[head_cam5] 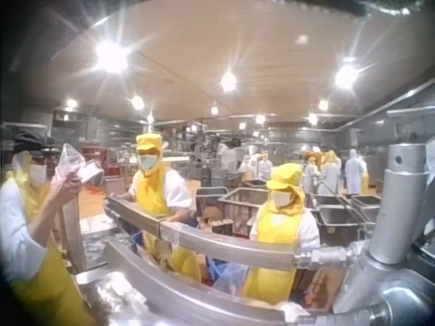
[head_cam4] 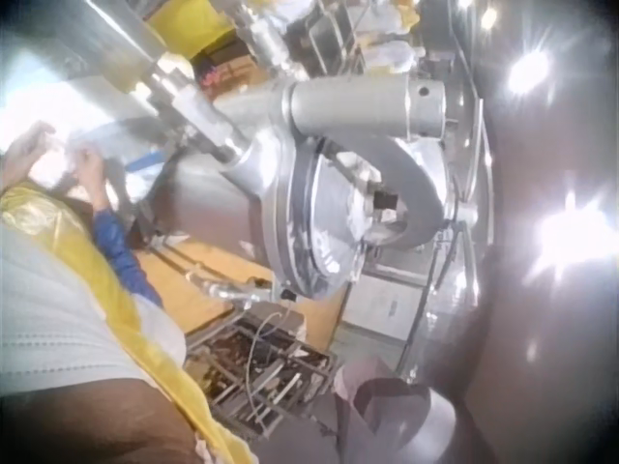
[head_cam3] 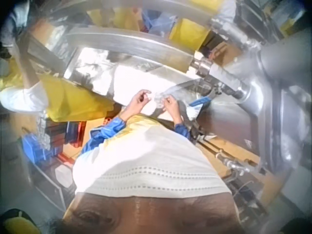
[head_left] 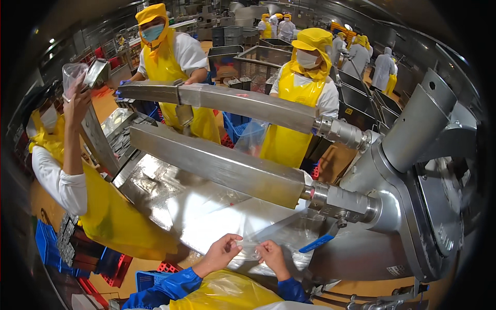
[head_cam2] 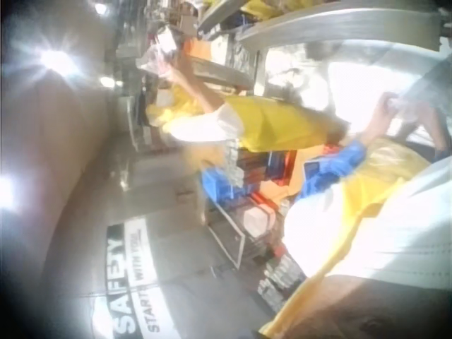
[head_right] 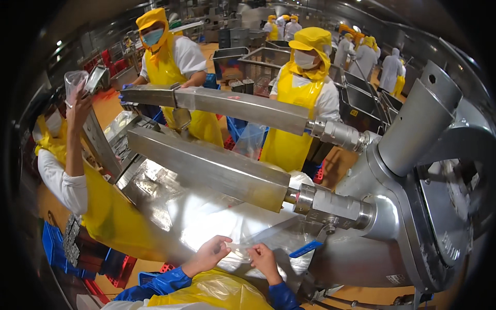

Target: The person places rectangular metal trays onto a conveyor system and secures them using a blue-handled tool. The person works alongside other staff in a food processing facility, handling trays one at a time.

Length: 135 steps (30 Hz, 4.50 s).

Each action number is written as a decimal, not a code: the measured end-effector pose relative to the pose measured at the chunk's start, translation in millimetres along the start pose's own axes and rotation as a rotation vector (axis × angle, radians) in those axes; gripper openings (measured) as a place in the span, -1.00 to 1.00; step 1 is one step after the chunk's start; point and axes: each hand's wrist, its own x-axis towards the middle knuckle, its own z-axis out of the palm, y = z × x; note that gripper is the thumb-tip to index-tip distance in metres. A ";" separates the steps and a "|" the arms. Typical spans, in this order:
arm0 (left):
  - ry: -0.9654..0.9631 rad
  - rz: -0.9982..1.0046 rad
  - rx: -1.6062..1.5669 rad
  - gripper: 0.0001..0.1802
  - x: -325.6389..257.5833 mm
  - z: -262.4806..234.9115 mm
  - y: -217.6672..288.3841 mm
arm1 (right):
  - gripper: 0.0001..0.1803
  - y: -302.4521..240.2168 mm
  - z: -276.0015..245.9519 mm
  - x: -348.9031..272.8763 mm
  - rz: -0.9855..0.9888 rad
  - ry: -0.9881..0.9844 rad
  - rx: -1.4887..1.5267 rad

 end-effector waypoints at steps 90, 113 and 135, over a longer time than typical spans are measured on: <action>-0.028 1.440 0.849 -0.57 100.3 -52.2 97.4 | -0.68 47.3 -37.4 -27.2 0.026 0.098 -0.238; -0.407 -0.636 0.269 -0.36 -140.7 -60.8 -48.8 | -0.75 101.7 0.9 50.2 -0.041 -0.202 -0.473; 0.335 -0.446 -0.070 -0.51 -171.6 -53.9 -171.4 | -0.81 133.2 126.2 151.6 -0.350 -0.212 -1.115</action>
